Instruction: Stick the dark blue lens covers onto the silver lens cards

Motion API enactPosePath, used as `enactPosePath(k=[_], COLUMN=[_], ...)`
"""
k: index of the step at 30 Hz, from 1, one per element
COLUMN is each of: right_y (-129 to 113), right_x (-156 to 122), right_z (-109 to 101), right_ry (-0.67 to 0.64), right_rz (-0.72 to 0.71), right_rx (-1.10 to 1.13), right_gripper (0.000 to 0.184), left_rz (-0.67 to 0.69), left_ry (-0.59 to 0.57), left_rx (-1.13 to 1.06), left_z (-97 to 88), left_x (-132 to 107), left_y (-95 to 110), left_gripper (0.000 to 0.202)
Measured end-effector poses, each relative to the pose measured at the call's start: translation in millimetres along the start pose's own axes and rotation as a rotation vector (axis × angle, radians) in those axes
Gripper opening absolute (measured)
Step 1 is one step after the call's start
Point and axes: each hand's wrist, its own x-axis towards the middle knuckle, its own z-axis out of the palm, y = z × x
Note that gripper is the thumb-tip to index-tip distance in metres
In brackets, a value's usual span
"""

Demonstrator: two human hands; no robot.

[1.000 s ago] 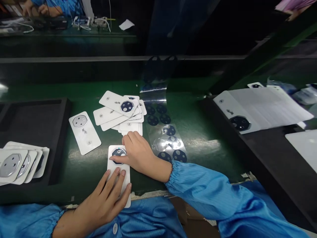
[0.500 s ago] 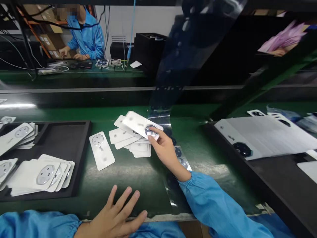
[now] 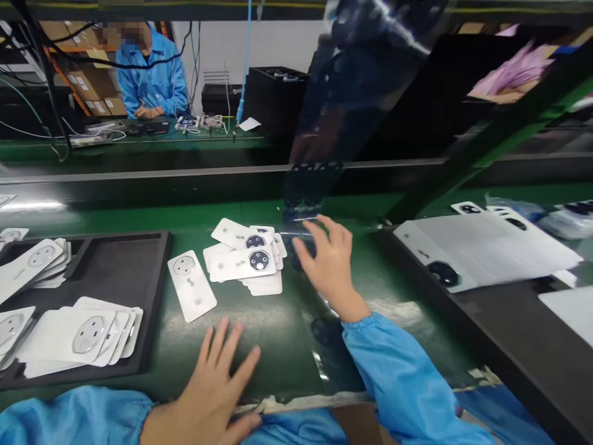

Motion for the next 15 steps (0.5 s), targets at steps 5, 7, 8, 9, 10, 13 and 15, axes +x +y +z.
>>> enactPosePath(k=[5,7,8,9,10,13,15], right_y=[47.5,54.3,55.6,55.8,54.6,37.5,6.9], right_x=[-13.6,-29.8,-36.9,-42.0,-44.6,-34.6,-15.4], right_z=[-33.9,-39.6,-41.2,-42.5,-43.3,-37.1,-16.5], right_ry=[-0.231,-0.371,-0.428,-0.481,-0.524,-0.488,-0.358], right_rz=[0.169,0.06,-0.001,-0.066,-0.139,-0.319,-0.35], right_rx=[0.257,0.27,0.259,0.24,0.211,0.156,0.236], right_gripper=[0.037,0.033,0.033,0.036,0.039,0.038,0.029], left_rz=[-0.313,-0.312,-0.292,-0.246,-0.183,0.033,0.07], left_ry=[0.112,0.093,0.089,0.112,0.133,0.19,0.09], left_rx=[0.146,0.2,0.21,0.215,0.223,0.295,0.36], left_z=[4.8,8.3,10.9,14.4,18.6,32.7,36.9], left_x=[18.1,10.3,3.5,-4.4,-12.4,-31.9,-42.4], left_y=[-25.4,-17.6,-9.5,0.5,11.4,38.3,41.6], left_gripper=[0.084,0.089,0.091,0.093,0.093,0.084,0.062])
